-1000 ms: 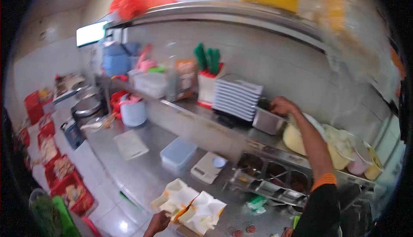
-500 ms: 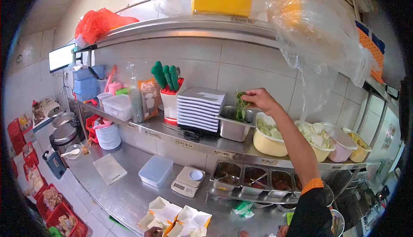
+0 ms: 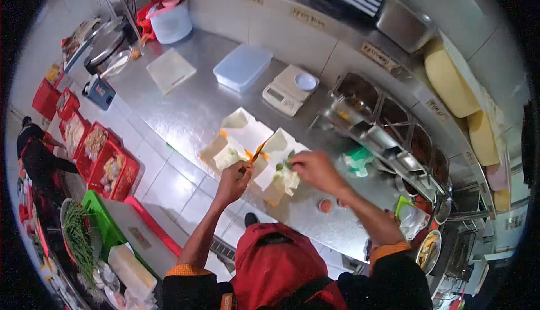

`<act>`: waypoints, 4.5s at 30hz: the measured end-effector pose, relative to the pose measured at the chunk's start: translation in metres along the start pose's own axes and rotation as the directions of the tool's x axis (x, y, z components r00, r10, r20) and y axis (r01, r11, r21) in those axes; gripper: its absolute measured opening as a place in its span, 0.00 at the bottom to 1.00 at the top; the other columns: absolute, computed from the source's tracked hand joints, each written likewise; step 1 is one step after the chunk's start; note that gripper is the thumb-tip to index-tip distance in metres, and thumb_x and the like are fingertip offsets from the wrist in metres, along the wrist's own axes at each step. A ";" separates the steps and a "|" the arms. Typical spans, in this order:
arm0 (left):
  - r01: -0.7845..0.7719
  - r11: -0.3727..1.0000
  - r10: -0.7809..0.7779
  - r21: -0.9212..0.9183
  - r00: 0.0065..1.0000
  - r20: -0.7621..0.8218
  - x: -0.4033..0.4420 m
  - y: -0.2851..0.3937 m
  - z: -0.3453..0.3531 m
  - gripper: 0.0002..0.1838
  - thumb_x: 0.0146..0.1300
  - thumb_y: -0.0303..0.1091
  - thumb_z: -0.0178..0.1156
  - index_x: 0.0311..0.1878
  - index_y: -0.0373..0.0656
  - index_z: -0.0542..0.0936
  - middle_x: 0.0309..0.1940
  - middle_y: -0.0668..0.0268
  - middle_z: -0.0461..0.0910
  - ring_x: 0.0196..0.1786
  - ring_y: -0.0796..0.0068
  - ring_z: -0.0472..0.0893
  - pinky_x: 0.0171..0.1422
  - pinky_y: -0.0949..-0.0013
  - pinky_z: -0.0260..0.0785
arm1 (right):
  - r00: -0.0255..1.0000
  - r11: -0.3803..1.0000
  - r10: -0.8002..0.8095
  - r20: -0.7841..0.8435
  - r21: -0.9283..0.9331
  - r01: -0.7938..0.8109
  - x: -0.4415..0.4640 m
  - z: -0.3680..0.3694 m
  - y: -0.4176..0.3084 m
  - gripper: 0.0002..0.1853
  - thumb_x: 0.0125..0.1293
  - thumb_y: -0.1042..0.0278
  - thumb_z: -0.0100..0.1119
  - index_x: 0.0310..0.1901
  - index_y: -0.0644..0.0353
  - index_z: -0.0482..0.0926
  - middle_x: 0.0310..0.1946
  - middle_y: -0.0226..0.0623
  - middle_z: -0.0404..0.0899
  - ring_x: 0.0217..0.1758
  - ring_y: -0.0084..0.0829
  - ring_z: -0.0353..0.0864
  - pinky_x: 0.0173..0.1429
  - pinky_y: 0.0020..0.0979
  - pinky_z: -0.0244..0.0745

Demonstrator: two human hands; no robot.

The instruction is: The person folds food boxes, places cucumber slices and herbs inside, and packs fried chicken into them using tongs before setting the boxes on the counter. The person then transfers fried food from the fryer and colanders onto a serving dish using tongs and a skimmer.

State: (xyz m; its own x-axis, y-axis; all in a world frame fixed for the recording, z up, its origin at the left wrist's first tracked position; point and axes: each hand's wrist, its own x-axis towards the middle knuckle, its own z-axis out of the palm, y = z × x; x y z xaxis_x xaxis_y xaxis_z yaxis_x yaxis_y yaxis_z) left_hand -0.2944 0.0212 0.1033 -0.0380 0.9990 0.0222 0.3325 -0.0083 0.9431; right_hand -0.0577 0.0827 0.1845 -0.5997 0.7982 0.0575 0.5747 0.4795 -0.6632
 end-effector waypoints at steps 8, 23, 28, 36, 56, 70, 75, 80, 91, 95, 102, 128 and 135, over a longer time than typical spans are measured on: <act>-0.210 0.918 0.123 0.337 0.958 0.260 -0.001 -0.056 0.060 0.10 0.55 0.32 0.58 0.39 0.39 0.77 0.33 0.52 0.77 0.37 0.52 0.77 0.43 0.59 0.69 | 0.998 0.999 0.007 -0.064 -0.051 -0.010 -0.031 0.063 0.052 0.18 0.50 0.70 0.61 0.45 0.63 0.77 0.38 0.47 0.77 0.44 0.43 0.76 0.50 0.39 0.70; -0.023 0.996 0.011 0.086 0.990 0.139 -0.001 -0.023 0.025 0.20 0.49 0.31 0.64 0.46 0.39 0.72 0.22 0.57 0.76 0.28 0.62 0.77 0.35 0.63 0.69 | 0.493 0.875 -0.402 -0.772 -0.483 -0.042 0.007 -0.200 -0.088 0.08 0.60 0.70 0.52 0.40 0.60 0.78 0.33 0.45 0.79 0.35 0.41 0.79 0.42 0.38 0.73; -0.065 0.998 0.066 -0.015 0.988 0.140 -0.003 -0.033 0.012 0.16 0.56 0.30 0.58 0.49 0.41 0.75 0.34 0.57 0.78 0.36 0.68 0.79 0.39 0.66 0.71 | 0.745 0.663 -0.255 -0.616 -0.672 -0.330 0.095 -0.383 -0.057 0.13 0.56 0.68 0.52 0.43 0.56 0.77 0.35 0.44 0.79 0.37 0.44 0.78 0.45 0.42 0.72; -0.118 0.993 0.119 0.027 0.993 -0.023 -0.033 -0.035 -0.014 0.19 0.61 0.38 0.55 0.54 0.41 0.71 0.28 0.58 0.78 0.31 0.64 0.78 0.40 0.64 0.70 | 0.859 0.526 -0.090 -0.504 -0.756 -0.389 0.169 -0.416 0.018 0.11 0.41 0.76 0.53 0.30 0.66 0.79 0.31 0.53 0.78 0.35 0.45 0.79 0.38 0.40 0.72; -0.059 0.996 0.056 0.067 0.998 0.042 -0.042 -0.047 -0.019 0.17 0.64 0.39 0.53 0.54 0.43 0.68 0.31 0.59 0.81 0.36 0.66 0.81 0.39 0.64 0.71 | 0.881 0.993 -0.016 -0.474 -0.112 -0.042 0.131 -0.413 -0.018 0.02 0.58 0.73 0.54 0.30 0.61 0.74 0.21 0.31 0.74 0.20 0.20 0.70 0.22 0.23 0.68; -0.098 0.972 0.092 -0.212 0.995 -0.042 -0.057 -0.014 -0.029 0.12 0.60 0.26 0.55 0.48 0.37 0.74 0.29 0.64 0.80 0.32 0.78 0.76 0.33 0.72 0.68 | 0.898 0.780 -0.039 -0.438 0.548 0.301 0.081 -0.364 -0.102 0.07 0.61 0.72 0.56 0.39 0.62 0.73 0.41 0.38 0.78 0.42 0.26 0.78 0.48 0.27 0.77; -0.045 0.991 0.031 -0.125 0.993 -0.112 -0.038 -0.101 -0.024 0.15 0.60 0.36 0.58 0.46 0.38 0.74 0.31 0.61 0.79 0.37 0.76 0.77 0.45 0.69 0.70 | 0.898 0.798 -0.130 -0.421 0.493 0.346 0.081 -0.345 -0.113 0.08 0.61 0.70 0.58 0.39 0.63 0.74 0.38 0.36 0.79 0.40 0.26 0.79 0.45 0.26 0.76; 0.039 0.978 0.026 0.205 0.951 -0.307 -0.046 -0.070 -0.041 0.14 0.57 0.38 0.57 0.38 0.34 0.76 0.29 0.49 0.78 0.32 0.57 0.78 0.37 0.60 0.69 | 0.953 0.962 -0.129 -0.273 0.197 0.187 0.093 -0.202 -0.127 0.04 0.61 0.72 0.56 0.36 0.63 0.76 0.35 0.37 0.80 0.39 0.24 0.79 0.46 0.26 0.74; 0.051 0.996 -0.020 0.078 0.935 -0.355 -0.044 -0.057 -0.053 0.11 0.52 0.29 0.60 0.39 0.38 0.76 0.33 0.54 0.73 0.40 0.57 0.75 0.44 0.63 0.68 | 0.818 0.804 -0.327 0.473 -0.316 0.504 0.104 0.138 0.019 0.11 0.56 0.72 0.50 0.41 0.62 0.74 0.37 0.39 0.77 0.43 0.39 0.77 0.45 0.35 0.75; 0.066 0.944 0.009 0.324 0.974 -0.224 -0.012 -0.047 -0.053 0.12 0.50 0.31 0.62 0.38 0.37 0.76 0.33 0.53 0.73 0.40 0.54 0.76 0.43 0.60 0.70 | 0.903 0.876 -0.385 0.191 -0.232 0.423 0.086 0.110 0.020 0.12 0.58 0.71 0.51 0.44 0.61 0.75 0.36 0.40 0.77 0.39 0.39 0.79 0.42 0.37 0.75; 0.060 0.820 -0.033 0.569 0.998 -0.058 0.040 -0.085 -0.035 0.18 0.49 0.42 0.63 0.34 0.36 0.75 0.33 0.51 0.75 0.37 0.51 0.77 0.41 0.56 0.71 | 0.994 0.988 -0.104 0.046 -0.114 0.108 0.041 0.055 0.006 0.12 0.60 0.66 0.55 0.45 0.55 0.77 0.34 0.39 0.79 0.33 0.39 0.80 0.38 0.35 0.75; 0.070 0.945 -0.007 -0.318 0.981 0.194 0.022 -0.026 -0.039 0.16 0.54 0.16 0.52 0.46 0.41 0.72 0.41 0.66 0.73 0.38 0.80 0.74 0.42 0.75 0.70 | 0.867 0.807 0.446 -0.222 0.518 -0.282 -0.070 0.049 0.019 0.10 0.64 0.72 0.53 0.45 0.66 0.74 0.32 0.35 0.79 0.35 0.22 0.78 0.37 0.22 0.73; -0.025 0.973 0.136 -0.229 0.863 0.487 -0.011 0.019 0.055 0.10 0.56 0.22 0.57 0.42 0.38 0.76 0.35 0.60 0.78 0.36 0.73 0.79 0.38 0.72 0.72 | 0.465 0.704 0.702 -0.540 0.624 -0.338 -0.165 0.050 0.020 0.08 0.66 0.71 0.51 0.42 0.66 0.75 0.27 0.34 0.78 0.29 0.21 0.77 0.35 0.22 0.72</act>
State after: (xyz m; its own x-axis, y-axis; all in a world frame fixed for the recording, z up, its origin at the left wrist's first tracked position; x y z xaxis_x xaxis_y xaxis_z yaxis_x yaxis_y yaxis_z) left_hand -0.2358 0.0129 0.1023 0.4716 0.8817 -0.0138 0.1086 -0.0425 0.9932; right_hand 0.0247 -0.0578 0.1240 0.4252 0.9044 -0.0356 0.2597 -0.1596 -0.9524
